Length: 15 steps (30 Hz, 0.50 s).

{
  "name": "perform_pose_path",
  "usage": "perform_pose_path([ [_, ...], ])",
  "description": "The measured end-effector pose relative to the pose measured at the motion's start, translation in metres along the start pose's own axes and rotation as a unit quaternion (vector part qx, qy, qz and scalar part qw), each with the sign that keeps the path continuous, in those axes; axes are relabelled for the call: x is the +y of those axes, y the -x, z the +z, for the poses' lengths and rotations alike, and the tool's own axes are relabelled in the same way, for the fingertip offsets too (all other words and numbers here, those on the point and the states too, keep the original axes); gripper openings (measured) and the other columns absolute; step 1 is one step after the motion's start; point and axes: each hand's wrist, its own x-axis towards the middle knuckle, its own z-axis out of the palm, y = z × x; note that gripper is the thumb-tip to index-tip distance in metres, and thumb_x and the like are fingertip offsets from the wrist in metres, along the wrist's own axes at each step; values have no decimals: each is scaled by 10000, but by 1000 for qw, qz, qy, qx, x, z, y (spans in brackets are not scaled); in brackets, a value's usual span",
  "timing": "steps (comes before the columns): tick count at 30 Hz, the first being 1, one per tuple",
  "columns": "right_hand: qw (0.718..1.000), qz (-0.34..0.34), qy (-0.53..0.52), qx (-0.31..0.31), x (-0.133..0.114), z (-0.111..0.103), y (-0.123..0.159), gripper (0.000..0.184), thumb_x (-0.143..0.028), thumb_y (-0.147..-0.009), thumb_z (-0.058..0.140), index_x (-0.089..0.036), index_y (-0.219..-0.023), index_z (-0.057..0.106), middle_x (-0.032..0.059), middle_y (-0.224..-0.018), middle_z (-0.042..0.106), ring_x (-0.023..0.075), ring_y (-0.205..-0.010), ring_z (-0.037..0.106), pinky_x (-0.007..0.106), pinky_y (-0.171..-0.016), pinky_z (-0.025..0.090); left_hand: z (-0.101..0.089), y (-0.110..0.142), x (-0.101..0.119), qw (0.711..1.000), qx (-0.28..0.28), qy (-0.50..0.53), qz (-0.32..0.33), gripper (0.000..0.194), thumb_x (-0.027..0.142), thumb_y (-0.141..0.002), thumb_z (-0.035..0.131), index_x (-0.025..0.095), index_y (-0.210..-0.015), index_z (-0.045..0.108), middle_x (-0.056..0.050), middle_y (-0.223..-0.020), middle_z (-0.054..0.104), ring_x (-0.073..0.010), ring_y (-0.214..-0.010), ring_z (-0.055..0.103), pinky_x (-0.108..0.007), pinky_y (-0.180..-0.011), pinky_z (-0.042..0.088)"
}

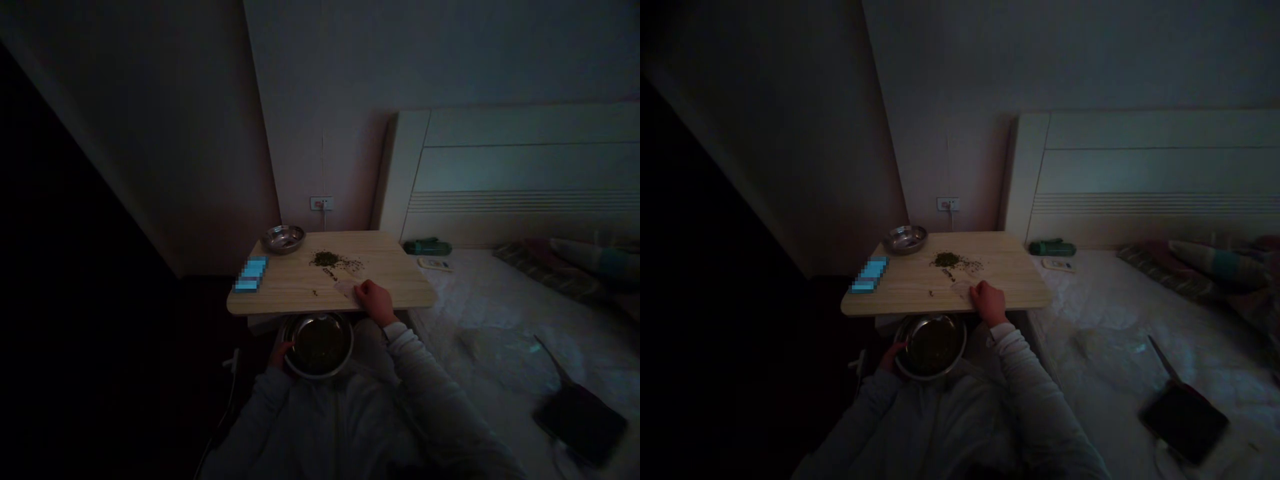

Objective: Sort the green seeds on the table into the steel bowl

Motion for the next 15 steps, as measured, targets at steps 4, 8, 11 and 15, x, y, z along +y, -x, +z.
perform_pose_path([
  [4, 1000, 10, 13, 3, 13, -3, -16, 303, -401, -856, 437, -162, -867, 624, 108, -825, 680, 191, -724, 611, 278, -620, 356, 3, 5, 1, 998, 23, -8, -62, 181, 92, -610, 605, 183, -455, 591, -55, -479, 630, -263, -684, 674, -400, -745, 512],
  [8, 1000, 13, 9, 10, 22, -5, -25, 295, -400, -845, 452, -160, -841, 622, 108, -803, 670, 191, -716, 603, 278, -617, 359, 4, 7, 2, 998, 17, 4, -62, 166, 83, -600, 616, 191, -475, 598, -49, -487, 637, -280, -765, 680, -395, -762, 517],
  [11, 1000, 12, -5, 15, 26, -5, -32, 282, -388, -841, 456, -159, -815, 618, 111, -786, 661, 195, -709, 594, 285, -623, 362, 1, 4, 2, 998, 21, -4, -60, 178, 67, -577, 620, 206, -472, 589, -35, -468, 623, -291, -820, 673, -405, -788, 511],
  [15, 999, 16, -38, 28, 31, -4, -40, 269, -375, -839, 449, -159, -798, 603, 106, -776, 649, 196, -694, 578, 287, -614, 358, -2, 0, 0, 999, 15, -8, -45, 187, 71, -576, 626, 207, -457, 583, -34, -472, 623, -286, -824, 672, -394, -792, 505],
])
